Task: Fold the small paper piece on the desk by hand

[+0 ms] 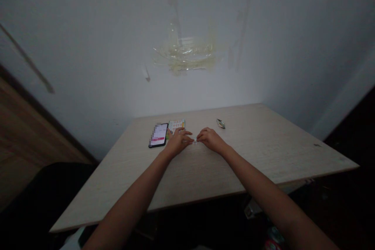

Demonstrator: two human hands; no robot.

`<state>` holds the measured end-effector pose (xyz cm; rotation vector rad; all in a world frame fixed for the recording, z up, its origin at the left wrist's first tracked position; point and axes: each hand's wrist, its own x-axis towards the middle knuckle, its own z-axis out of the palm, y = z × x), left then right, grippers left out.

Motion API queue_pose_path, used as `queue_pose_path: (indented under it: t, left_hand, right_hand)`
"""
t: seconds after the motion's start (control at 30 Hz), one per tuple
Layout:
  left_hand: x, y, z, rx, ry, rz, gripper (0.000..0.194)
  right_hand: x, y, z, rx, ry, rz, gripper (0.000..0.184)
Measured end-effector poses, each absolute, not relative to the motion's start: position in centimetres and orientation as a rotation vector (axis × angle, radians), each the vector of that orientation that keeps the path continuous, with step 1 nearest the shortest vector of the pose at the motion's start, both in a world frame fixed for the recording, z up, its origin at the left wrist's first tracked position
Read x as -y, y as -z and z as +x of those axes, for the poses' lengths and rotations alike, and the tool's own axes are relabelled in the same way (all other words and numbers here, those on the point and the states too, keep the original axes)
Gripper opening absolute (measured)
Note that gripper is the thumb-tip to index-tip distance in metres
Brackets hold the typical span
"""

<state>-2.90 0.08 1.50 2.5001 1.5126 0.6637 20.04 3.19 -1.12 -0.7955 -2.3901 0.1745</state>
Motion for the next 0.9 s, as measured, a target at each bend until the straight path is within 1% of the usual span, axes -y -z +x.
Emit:
queue_pose_path:
  t: [0.17,0.37,0.57,0.9]
  left_hand:
    - [0.1,-1.2,-2.8,-1.61,-0.652,2.407,0.019]
    - [0.2,-1.1,-2.2,-1.69,-0.763,2.337,0.011]
    - [0.6,-0.8,-1.9,-1.643,-0.836,2.402,0.012]
    - [1.0,-1.7,-2.6,-1.397,-0.636,2.667,0.015]
  right_hand:
    - [-2.7,0.7,20.1,2.433,-0.136,-0.788,0.022]
    - [-2.3,0.6,20.0,2.348,-0.249,-0.827,0.016]
    - [-2.6,0.8,19.8,2.321,-0.223,-0.895,0.015]
    - [-2.9,1.3,20.2,2.314,-0.194,-0.937,0.017]
